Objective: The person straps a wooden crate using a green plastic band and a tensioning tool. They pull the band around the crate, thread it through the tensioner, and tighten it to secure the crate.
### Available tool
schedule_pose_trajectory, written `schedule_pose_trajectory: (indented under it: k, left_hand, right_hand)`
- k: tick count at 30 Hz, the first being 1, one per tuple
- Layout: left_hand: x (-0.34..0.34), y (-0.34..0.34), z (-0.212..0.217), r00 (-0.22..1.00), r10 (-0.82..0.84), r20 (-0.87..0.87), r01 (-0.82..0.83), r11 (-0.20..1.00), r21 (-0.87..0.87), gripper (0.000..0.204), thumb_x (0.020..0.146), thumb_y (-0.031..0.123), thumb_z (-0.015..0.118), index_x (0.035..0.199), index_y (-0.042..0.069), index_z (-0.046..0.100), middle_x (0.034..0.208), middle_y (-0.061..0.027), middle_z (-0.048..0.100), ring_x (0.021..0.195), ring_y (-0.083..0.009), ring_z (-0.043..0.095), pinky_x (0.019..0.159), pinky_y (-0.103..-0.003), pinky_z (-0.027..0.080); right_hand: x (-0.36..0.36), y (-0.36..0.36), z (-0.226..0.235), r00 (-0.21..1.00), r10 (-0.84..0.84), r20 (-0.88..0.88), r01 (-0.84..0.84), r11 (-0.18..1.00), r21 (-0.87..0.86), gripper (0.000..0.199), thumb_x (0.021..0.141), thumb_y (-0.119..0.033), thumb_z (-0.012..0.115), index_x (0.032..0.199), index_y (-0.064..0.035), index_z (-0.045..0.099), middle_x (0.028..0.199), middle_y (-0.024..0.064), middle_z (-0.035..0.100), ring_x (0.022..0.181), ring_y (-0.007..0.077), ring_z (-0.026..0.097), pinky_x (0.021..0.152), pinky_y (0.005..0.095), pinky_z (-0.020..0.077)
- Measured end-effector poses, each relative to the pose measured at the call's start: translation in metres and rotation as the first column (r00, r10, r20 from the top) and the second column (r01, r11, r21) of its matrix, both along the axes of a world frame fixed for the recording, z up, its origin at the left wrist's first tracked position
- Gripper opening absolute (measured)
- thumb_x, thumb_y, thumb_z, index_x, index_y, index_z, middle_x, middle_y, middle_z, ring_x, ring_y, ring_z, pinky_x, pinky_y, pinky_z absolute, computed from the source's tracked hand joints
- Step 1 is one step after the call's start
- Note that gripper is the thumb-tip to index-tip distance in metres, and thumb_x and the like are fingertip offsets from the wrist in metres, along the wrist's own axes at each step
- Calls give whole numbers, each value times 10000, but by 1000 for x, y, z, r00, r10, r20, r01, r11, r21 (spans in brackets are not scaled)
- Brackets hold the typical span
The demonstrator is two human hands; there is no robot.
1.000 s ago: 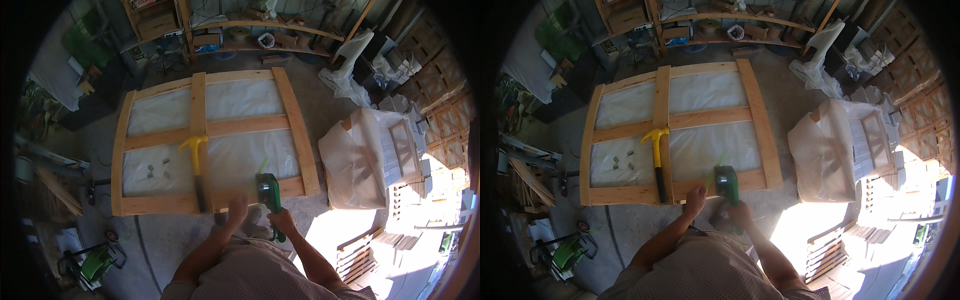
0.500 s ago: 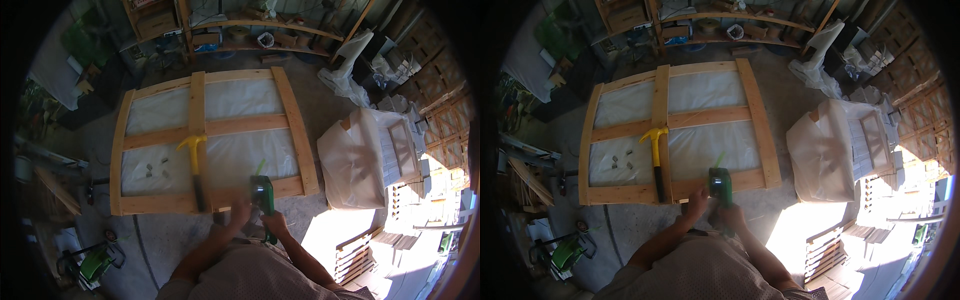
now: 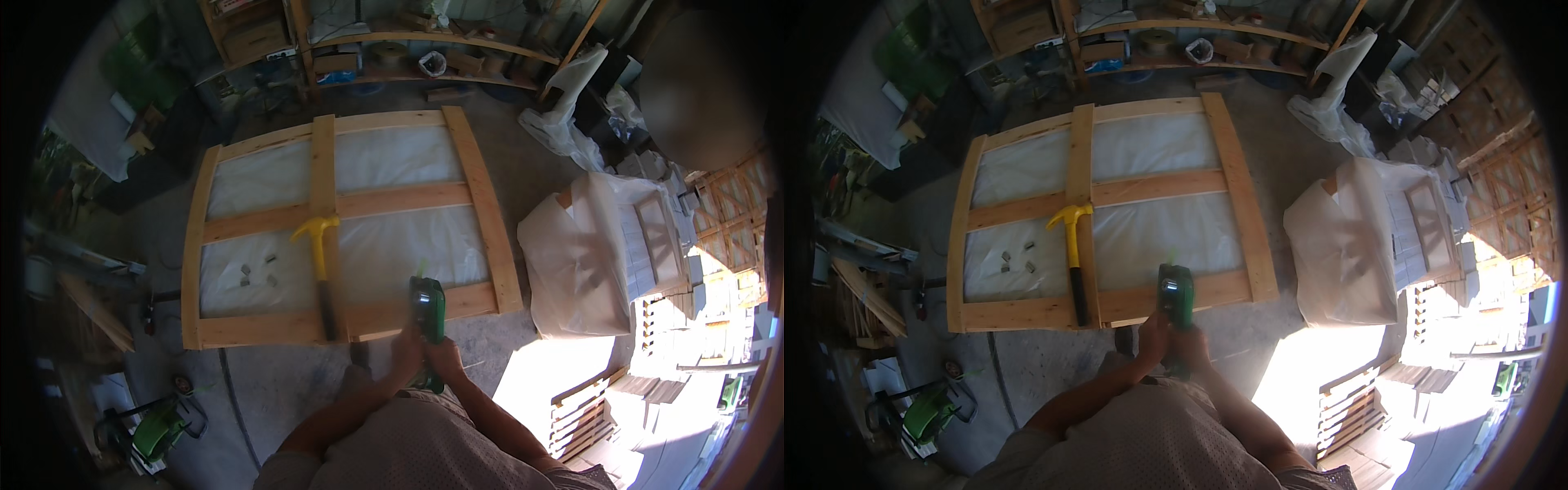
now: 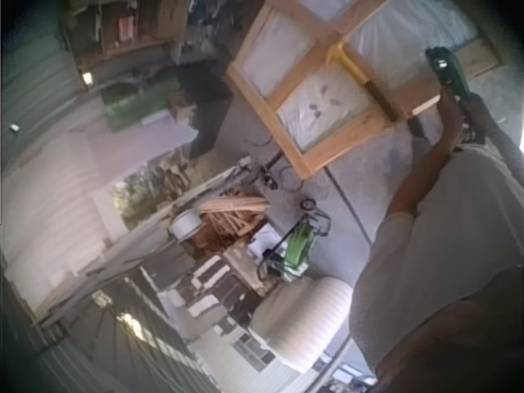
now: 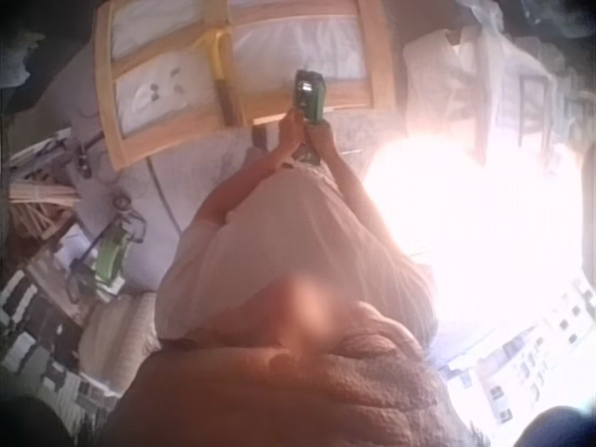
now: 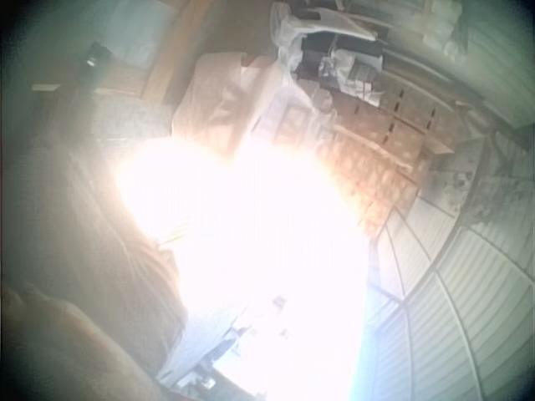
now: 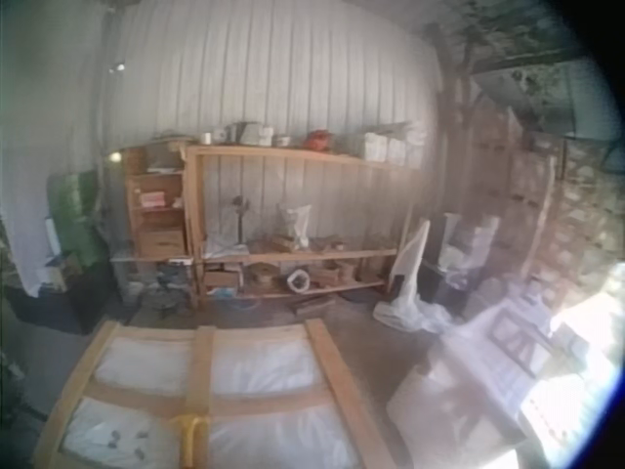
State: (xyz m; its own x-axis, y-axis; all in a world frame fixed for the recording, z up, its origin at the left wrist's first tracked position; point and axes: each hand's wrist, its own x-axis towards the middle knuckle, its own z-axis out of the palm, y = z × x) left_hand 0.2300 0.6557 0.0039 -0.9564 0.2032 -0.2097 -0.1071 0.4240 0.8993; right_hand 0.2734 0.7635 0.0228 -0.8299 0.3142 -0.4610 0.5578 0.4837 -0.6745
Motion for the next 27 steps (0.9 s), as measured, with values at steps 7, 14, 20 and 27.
schedule_pose_trajectory:
  k: [7,14,20,27]
  left_hand:
    - [-2,1,0,1000,-21,5,21,1000,-20,282,942,264,464,914,17,596,810,-224,625,815,-428,615,682,-475,467]
    - [-5,6,2,992,7,124,-17,996,83,244,937,229,466,894,21,587,859,-198,623,822,-402,613,692,-472,472]
    - [10,-13,-16,962,-264,67,257,961,98,138,888,158,529,941,51,597,929,-168,615,852,-376,604,704,-446,479]
    - [8,-4,-42,970,-224,-94,222,974,-34,141,919,162,518,928,39,586,860,-138,599,774,-285,607,680,-390,476]
  right_hand:
    - [-2,-8,12,967,-221,124,235,965,-119,486,829,-397,613,887,85,639,703,178,677,706,272,710,593,378,539]
    - [-1,-7,-2,952,-302,54,305,950,-62,448,813,-379,655,873,64,644,692,150,682,630,226,703,562,352,541]
    - [0,-1,0,974,-222,53,222,975,0,444,789,-374,677,868,62,643,692,140,684,641,229,701,552,352,532]
    - [2,-5,6,947,-276,164,271,961,51,506,766,-414,673,889,76,645,701,176,680,716,266,709,602,386,540]
